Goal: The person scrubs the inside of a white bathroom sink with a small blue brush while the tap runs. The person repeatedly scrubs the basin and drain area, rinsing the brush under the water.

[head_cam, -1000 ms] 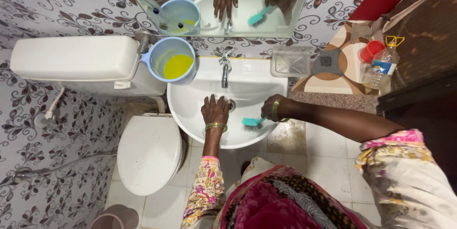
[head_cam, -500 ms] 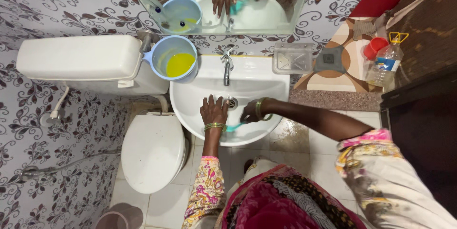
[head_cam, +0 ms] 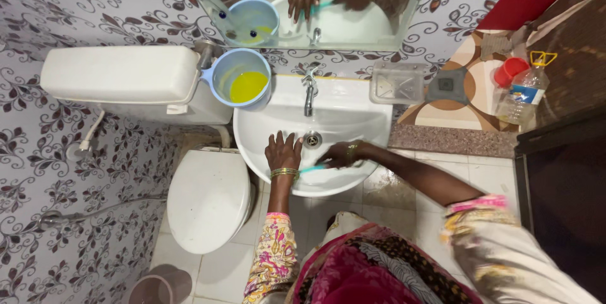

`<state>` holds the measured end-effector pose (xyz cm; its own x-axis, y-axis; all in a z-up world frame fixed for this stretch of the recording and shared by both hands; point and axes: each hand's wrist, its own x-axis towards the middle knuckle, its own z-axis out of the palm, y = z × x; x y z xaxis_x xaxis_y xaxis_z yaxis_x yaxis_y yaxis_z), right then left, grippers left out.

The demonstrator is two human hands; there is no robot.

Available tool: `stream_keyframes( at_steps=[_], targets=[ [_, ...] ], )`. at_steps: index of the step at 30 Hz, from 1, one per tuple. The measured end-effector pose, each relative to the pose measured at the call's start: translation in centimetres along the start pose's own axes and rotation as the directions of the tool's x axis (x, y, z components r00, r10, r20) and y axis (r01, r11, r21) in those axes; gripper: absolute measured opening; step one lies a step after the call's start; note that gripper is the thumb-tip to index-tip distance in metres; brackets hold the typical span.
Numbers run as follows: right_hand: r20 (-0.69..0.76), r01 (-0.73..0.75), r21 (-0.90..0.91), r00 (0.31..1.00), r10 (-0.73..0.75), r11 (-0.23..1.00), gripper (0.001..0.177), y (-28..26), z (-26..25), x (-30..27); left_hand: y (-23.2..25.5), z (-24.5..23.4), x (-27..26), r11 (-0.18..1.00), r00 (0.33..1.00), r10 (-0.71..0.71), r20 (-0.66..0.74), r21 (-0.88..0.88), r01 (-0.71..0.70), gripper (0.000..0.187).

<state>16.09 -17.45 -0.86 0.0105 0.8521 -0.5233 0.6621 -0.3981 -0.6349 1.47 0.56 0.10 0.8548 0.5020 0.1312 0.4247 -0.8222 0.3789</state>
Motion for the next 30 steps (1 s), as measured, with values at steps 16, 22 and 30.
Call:
stream_keyframes(
  at_steps=[16, 22, 30],
  targets=[
    [0.075, -0.146, 0.083, 0.987, 0.14, 0.986, 0.045, 1.8, -0.5, -0.3, -1.2, 0.7, -0.7, 1.0, 0.999, -0.031, -0.032, 0.004, 0.031, 0.046],
    [-0.508, 0.08, -0.048, 0.856, -0.093, 0.996, 0.027, 0.2, 3.7, 9.0, -0.4, 0.1, -0.4, 0.999, 0.999, -0.041, -0.03, 0.009, 0.041, 0.045],
    [-0.097, -0.089, -0.165, 0.993, 0.073, 0.982, 0.039, 1.3, 2.2, -1.5, -1.2, 0.2, -1.3, 0.997, 0.997, -0.074, -0.006, -0.007, 0.074, 0.046]
  ],
)
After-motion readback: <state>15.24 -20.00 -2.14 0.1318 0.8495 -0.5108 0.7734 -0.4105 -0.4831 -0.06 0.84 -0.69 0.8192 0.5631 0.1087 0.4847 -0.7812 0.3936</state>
